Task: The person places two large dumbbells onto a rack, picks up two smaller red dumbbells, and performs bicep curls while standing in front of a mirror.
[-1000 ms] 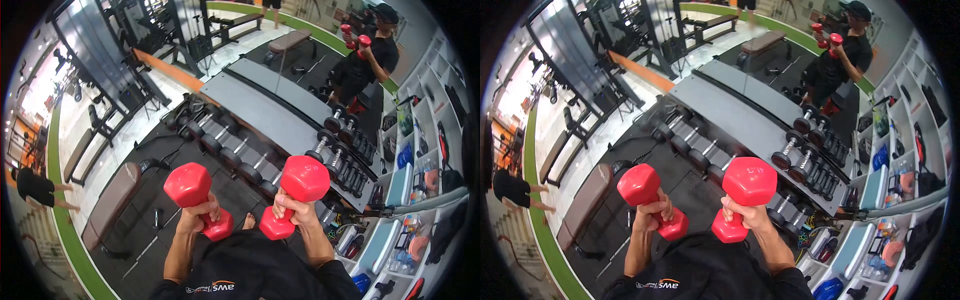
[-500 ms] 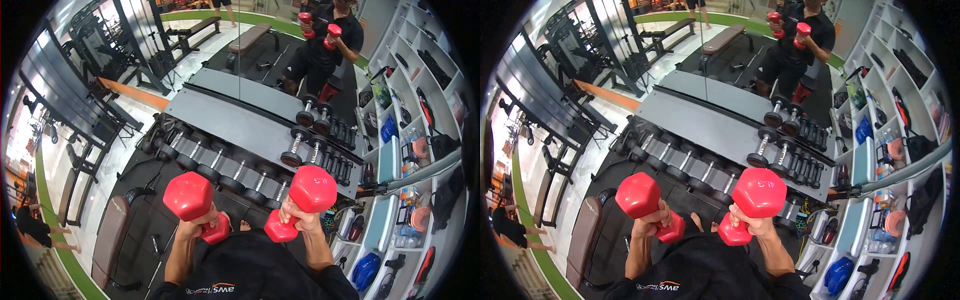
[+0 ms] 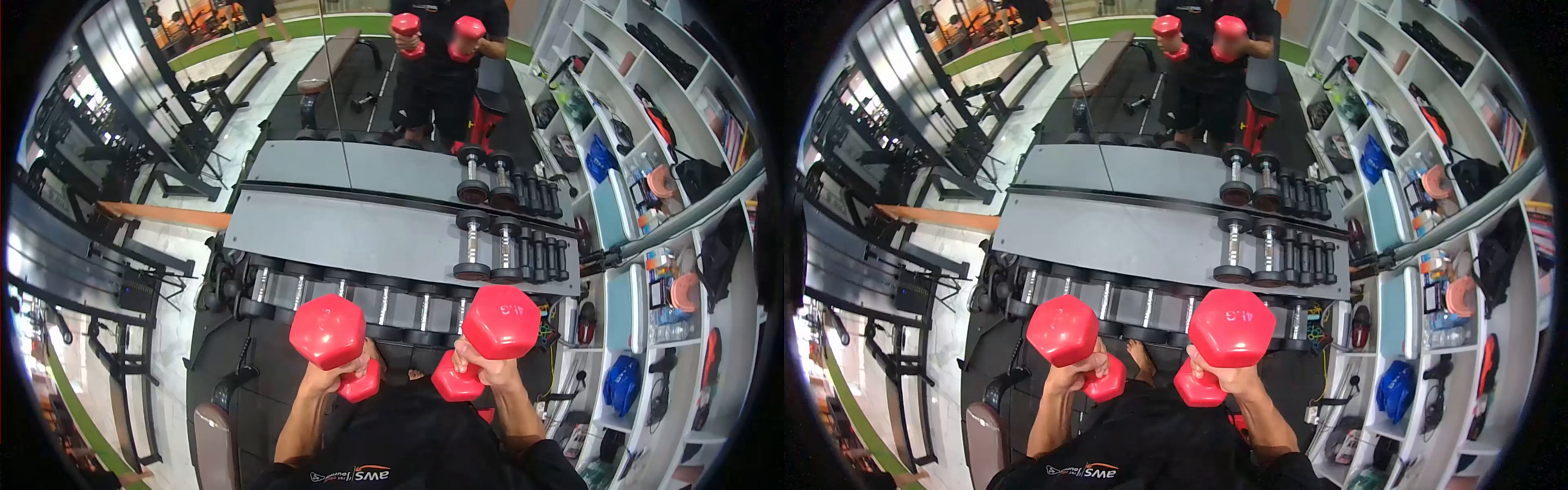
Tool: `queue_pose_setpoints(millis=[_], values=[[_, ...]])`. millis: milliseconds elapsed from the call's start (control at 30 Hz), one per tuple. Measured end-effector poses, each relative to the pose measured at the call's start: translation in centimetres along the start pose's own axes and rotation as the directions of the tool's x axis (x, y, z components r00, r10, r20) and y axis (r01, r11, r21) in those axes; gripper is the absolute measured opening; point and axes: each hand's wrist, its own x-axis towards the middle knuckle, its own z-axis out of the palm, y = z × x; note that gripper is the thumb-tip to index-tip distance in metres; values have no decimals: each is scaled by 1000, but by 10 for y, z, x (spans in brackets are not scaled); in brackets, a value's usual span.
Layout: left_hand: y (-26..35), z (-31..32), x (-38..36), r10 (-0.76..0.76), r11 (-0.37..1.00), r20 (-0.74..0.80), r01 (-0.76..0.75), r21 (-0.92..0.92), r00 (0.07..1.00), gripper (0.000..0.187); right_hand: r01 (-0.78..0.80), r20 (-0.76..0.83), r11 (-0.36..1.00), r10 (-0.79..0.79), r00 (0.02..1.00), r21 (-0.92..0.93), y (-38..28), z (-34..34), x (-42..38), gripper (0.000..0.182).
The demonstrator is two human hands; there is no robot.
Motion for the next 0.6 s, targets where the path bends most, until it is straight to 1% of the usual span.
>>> queue_pose_setpoints(millis=[67,100,167,233,333,467,600], values=[[13,-13,10,-41,999,-20,41,-3,999,18,-18,-54,1000,16,998,-23,5,12,10,9],[20,-17,13,-104,994,-56,105,7,993,17,-32,-70,999,29,997,-41,8,17,14,8],[32,-21,27,-212,976,-118,216,25,970,20,-44,-107,997,38,993,-57,11,24,20,7],[34,-27,39,-229,973,-89,231,14,969,19,-45,-144,998,37,989,-54,15,28,27,8],[36,-27,57,-255,967,-41,256,18,966,18,-14,-195,990,-13,981,-139,15,31,39,7],[39,-26,80,-269,962,14,268,40,963,18,41,-232,980,-86,969,-193,10,30,49,6],[35,-30,101,-288,957,14,287,52,958,17,72,-255,973,-128,958,-219,11,20,59,5]])
